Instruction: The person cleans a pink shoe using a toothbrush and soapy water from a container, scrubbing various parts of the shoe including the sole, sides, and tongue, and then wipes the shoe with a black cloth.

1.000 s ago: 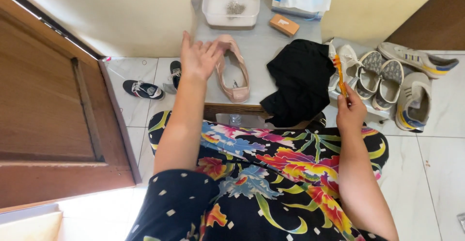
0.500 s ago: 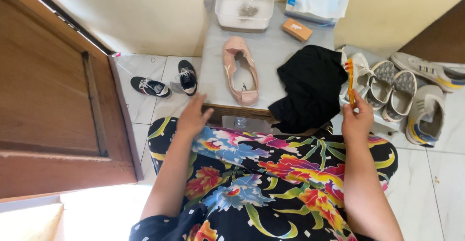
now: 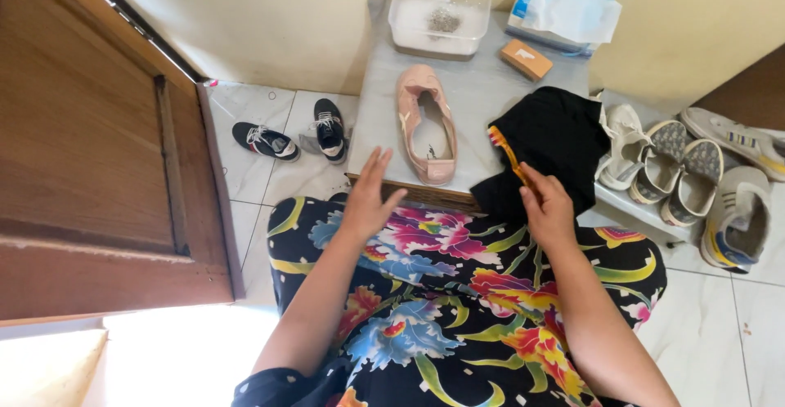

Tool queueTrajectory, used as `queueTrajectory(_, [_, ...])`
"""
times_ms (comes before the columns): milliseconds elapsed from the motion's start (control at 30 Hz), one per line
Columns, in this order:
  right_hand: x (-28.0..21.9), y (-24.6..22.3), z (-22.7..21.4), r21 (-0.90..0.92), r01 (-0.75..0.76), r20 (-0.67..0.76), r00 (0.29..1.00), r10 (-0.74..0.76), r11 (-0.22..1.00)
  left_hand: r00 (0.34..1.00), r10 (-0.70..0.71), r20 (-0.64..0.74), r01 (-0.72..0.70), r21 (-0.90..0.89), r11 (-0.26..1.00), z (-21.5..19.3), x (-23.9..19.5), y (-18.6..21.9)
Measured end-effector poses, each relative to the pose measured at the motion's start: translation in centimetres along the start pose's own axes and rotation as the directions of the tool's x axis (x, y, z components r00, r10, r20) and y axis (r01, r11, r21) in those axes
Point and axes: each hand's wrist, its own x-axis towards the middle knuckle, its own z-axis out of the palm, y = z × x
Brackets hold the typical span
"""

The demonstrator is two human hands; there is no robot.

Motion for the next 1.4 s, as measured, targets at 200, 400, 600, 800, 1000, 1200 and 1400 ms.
queueTrajectory(200, [0.3, -2.1, 2.6, 0.009, 0.104, 0.071, 0.992, -0.104, 0.995, 0.998, 0.068, -0.005, -0.069, -0.09, 0.994, 2.2, 2.7, 2.9])
queueTrajectory(400, [1.3, -1.8, 3.2, 0.003, 0.06, 0.044, 0.997, -0.06, 0.998, 0.89, 0.304, -0.339, -0.318, 0.015, 0.948, 4.6, 9.7, 0.3])
queueTrajectory(600, [2.1, -0.9, 2.7, -0.03, -0.003, 0.031, 1.0, 0.004, 1.0, 0.936, 0.351, 0.024, -0.351, 0.066, 0.934, 4.5, 23.0, -4.1])
queueTrajectory(800, [2.3, -0.3, 0.6, -0.01, -0.105, 0.063, 0.992, 0.105, 0.994, 0.986, 0.02, 0.166, 0.019, -0.231, 0.973, 0.2, 28.2, -4.0])
queueTrajectory(1000, [1.9, 0.9, -0.2, -0.057, -0.11, 0.038, 0.993, 0.112, 0.992, 0.98, -0.143, 0.138, 0.172, -0.23, 0.958, 1.2, 30.9, -7.2])
queueTrajectory(1200, [1.7, 0.4, -1.2, -0.057, -0.146, 0.048, 0.988, 0.148, 0.988, 0.962, -0.224, 0.155, 0.259, -0.265, 0.929, 0.2, 29.6, -4.7])
queueTrajectory(1400, [1.3, 1.0, -1.5, -0.057, -0.143, 0.041, 0.989, 0.145, 0.988, 0.966, -0.216, 0.14, 0.257, -0.494, 0.831, -0.1, 29.1, -5.0])
